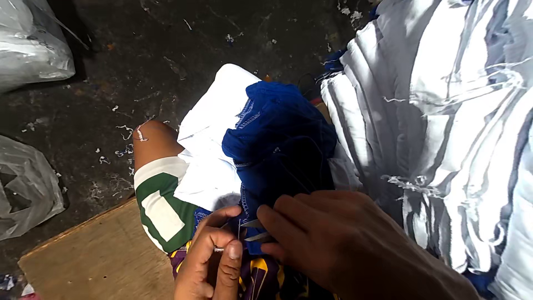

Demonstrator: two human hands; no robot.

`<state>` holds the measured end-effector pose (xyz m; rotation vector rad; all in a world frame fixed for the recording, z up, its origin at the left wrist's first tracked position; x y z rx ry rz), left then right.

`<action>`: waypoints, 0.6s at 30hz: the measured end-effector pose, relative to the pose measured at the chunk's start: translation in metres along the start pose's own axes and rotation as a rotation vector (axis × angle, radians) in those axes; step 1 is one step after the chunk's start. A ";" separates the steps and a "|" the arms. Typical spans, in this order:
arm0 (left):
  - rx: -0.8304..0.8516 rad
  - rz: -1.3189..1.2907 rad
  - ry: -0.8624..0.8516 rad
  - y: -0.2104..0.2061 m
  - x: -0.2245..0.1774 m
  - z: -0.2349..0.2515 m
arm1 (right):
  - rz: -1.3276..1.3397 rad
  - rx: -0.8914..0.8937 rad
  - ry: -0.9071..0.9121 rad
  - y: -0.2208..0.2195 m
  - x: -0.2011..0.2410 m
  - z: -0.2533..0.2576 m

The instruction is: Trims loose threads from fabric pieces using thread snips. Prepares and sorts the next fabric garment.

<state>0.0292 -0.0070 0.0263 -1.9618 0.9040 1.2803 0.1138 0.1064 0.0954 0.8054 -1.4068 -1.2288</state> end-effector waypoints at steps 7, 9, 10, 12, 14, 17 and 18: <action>0.108 0.184 -0.133 -0.007 -0.002 0.000 | 0.023 0.000 -0.007 -0.017 0.001 0.000; 0.106 0.170 -0.134 -0.004 -0.002 0.002 | 0.114 -0.009 -0.048 -0.021 -0.006 -0.002; 0.096 0.149 -0.122 -0.001 -0.003 0.003 | 0.179 -0.016 -0.082 -0.023 -0.011 -0.002; 0.066 0.087 -0.086 0.003 -0.004 0.006 | 0.301 0.006 -0.152 -0.028 -0.020 -0.002; 0.068 0.037 -0.060 0.006 -0.008 0.010 | 0.406 0.033 -0.194 -0.034 -0.024 -0.002; 0.136 0.046 -0.089 0.017 -0.024 0.020 | 0.561 0.020 -0.241 -0.043 -0.024 -0.001; 0.105 0.049 -0.128 0.030 -0.032 0.027 | 0.595 0.013 -0.269 -0.046 -0.025 -0.001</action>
Point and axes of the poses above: each hand's wrist, its own z-axis towards the middle knuckle, its own y-axis out of the back of the hand, x = y × z, the point moved 8 cm from there along z, towards the middle knuckle, and after that the axes turned 4 degrees about -x, right-handed, at the moved point
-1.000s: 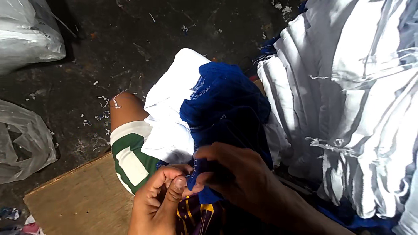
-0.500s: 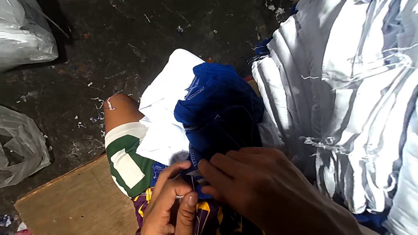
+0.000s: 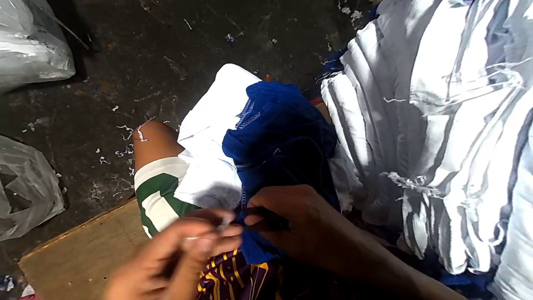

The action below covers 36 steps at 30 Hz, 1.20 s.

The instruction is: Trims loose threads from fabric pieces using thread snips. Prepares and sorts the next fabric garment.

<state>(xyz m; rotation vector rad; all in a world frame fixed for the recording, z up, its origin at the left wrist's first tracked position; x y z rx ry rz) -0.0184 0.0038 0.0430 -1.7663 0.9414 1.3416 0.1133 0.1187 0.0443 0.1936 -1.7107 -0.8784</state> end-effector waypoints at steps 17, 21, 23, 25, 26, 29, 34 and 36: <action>-0.066 0.308 -0.071 -0.024 0.034 0.004 | 0.086 -0.127 -0.032 0.002 -0.001 -0.005; -0.013 0.252 -0.045 -0.020 0.034 0.004 | -0.097 -0.158 0.119 -0.009 0.011 -0.008; -0.004 0.307 -0.075 -0.018 0.033 0.003 | -0.129 -0.191 0.116 -0.011 0.012 -0.009; -0.005 0.328 -0.091 -0.018 0.032 0.001 | -0.086 -0.203 0.070 -0.011 0.010 -0.010; -0.018 0.318 -0.095 -0.018 0.032 0.000 | -0.019 -0.205 0.022 -0.010 0.007 -0.010; -0.085 0.244 -0.071 -0.014 0.037 0.001 | 0.348 -0.138 -0.193 -0.009 -0.005 -0.007; -0.072 0.125 0.035 -0.015 0.049 0.003 | 0.793 0.124 -0.620 -0.018 -0.028 -0.011; -0.045 0.175 0.017 -0.017 0.050 0.003 | 0.903 0.164 -0.701 -0.023 -0.032 -0.013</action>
Point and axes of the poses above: each hand's wrist, its own z-axis towards the middle knuckle, its own y-axis out of the back of the hand, x = y × z, the point moved 8 cm from there along z, towards the middle knuckle, and after that the axes turned 4 degrees about -x, right-handed, at the moved point
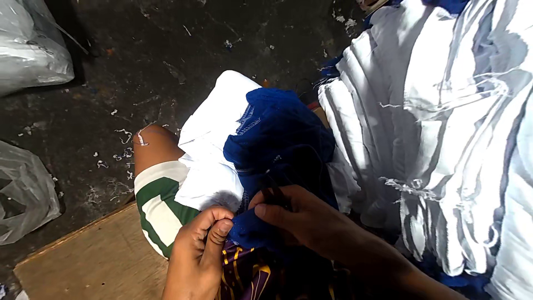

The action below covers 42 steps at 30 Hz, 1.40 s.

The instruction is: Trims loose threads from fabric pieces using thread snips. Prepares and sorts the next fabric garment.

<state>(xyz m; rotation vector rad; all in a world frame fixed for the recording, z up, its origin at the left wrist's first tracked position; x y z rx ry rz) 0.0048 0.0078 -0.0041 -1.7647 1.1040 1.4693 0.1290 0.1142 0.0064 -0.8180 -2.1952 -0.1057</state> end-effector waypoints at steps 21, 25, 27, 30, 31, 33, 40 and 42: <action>-0.021 0.032 -0.141 -0.002 -0.025 -0.003 | 0.100 0.059 -0.025 -0.004 -0.003 0.003; 0.055 -0.123 -0.001 -0.005 -0.020 -0.010 | -0.053 -0.012 0.054 -0.004 0.003 0.004; 0.076 -0.283 0.098 -0.008 -0.017 -0.014 | -0.222 -0.095 0.151 -0.005 0.008 0.002; 0.044 -0.436 0.219 -0.010 -0.016 -0.021 | -0.546 -0.229 0.359 -0.010 0.016 -0.009; 0.032 -0.466 0.235 -0.010 -0.018 -0.022 | -0.662 -0.267 0.446 -0.012 0.022 -0.015; -0.002 -0.501 0.253 -0.009 -0.022 -0.024 | -0.862 -0.307 0.632 -0.017 0.036 -0.028; -0.120 -0.430 0.226 -0.007 -0.028 -0.018 | -1.372 -0.387 0.945 -0.027 0.062 -0.054; -0.155 -0.389 0.211 -0.004 -0.029 -0.017 | -1.415 -0.388 0.971 -0.030 0.063 -0.055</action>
Point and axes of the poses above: each hand's wrist, its own z-axis towards the middle knuckle, its own y-axis out of the back of the hand, x = y × z, the point moved 8 cm from there along z, towards the middle knuckle, and after that the axes turned 4 degrees about -x, right-handed, at the moved point
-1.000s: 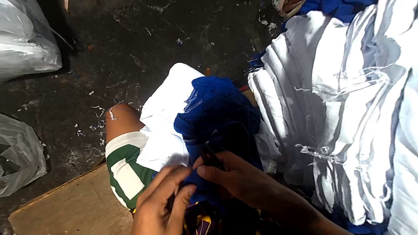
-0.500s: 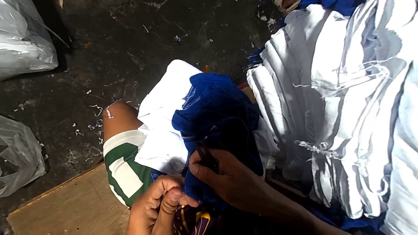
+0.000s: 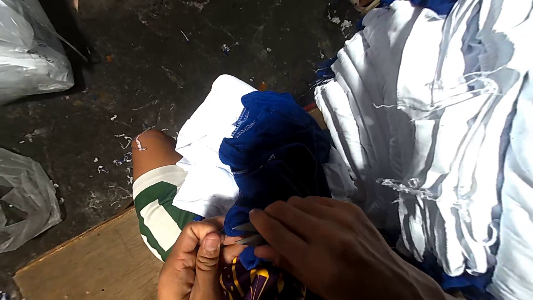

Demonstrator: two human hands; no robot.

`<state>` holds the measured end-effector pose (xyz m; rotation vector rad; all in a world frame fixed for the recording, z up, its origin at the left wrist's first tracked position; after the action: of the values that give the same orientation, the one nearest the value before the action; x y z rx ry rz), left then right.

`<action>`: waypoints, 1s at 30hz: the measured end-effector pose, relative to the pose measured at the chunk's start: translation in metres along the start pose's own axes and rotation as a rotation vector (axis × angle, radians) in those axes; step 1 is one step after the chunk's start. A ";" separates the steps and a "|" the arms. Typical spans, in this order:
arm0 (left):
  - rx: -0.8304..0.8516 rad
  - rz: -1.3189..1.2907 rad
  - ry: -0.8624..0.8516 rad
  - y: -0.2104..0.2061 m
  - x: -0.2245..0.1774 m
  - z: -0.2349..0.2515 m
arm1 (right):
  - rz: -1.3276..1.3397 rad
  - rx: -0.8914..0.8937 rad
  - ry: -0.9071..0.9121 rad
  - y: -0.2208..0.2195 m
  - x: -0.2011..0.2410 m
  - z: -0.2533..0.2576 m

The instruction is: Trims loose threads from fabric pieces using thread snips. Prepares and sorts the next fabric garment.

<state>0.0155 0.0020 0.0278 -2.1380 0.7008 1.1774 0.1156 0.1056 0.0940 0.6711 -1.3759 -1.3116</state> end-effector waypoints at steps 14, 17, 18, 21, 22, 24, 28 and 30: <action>0.072 0.166 -0.107 -0.003 0.000 0.001 | 0.052 -0.020 -0.004 -0.006 -0.003 0.001; 0.068 0.160 -0.092 -0.002 0.001 0.003 | 0.055 -0.023 -0.009 -0.006 -0.005 0.001; 0.068 0.165 -0.093 -0.001 0.001 0.003 | 0.050 -0.027 -0.009 -0.006 -0.004 0.001; 0.074 0.164 -0.098 -0.001 0.000 0.003 | 0.037 -0.032 -0.012 -0.005 -0.004 0.002; 0.076 0.158 -0.095 -0.001 0.000 0.004 | 0.030 -0.032 -0.011 -0.005 -0.004 0.002; 0.073 0.147 -0.081 -0.001 0.000 0.004 | 0.016 -0.029 -0.006 -0.003 -0.004 0.002; 0.081 0.152 -0.090 -0.002 0.001 0.003 | -0.005 -0.028 0.008 -0.001 -0.004 0.002; 0.121 0.181 -0.115 -0.004 0.002 0.003 | -0.008 -0.025 0.016 -0.002 -0.003 0.002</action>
<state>0.0176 0.0068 0.0257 -1.9226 0.9040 1.3061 0.1138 0.1085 0.0917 0.6691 -1.3438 -1.3246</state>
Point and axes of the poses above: each hand's wrist, its own z-axis towards the middle knuckle, its own y-axis out of the back of the hand, x = y × z, the point moved 8 cm from there along z, towards the middle knuckle, and after that the axes turned 4 degrees about -x, right-handed, at the moved point
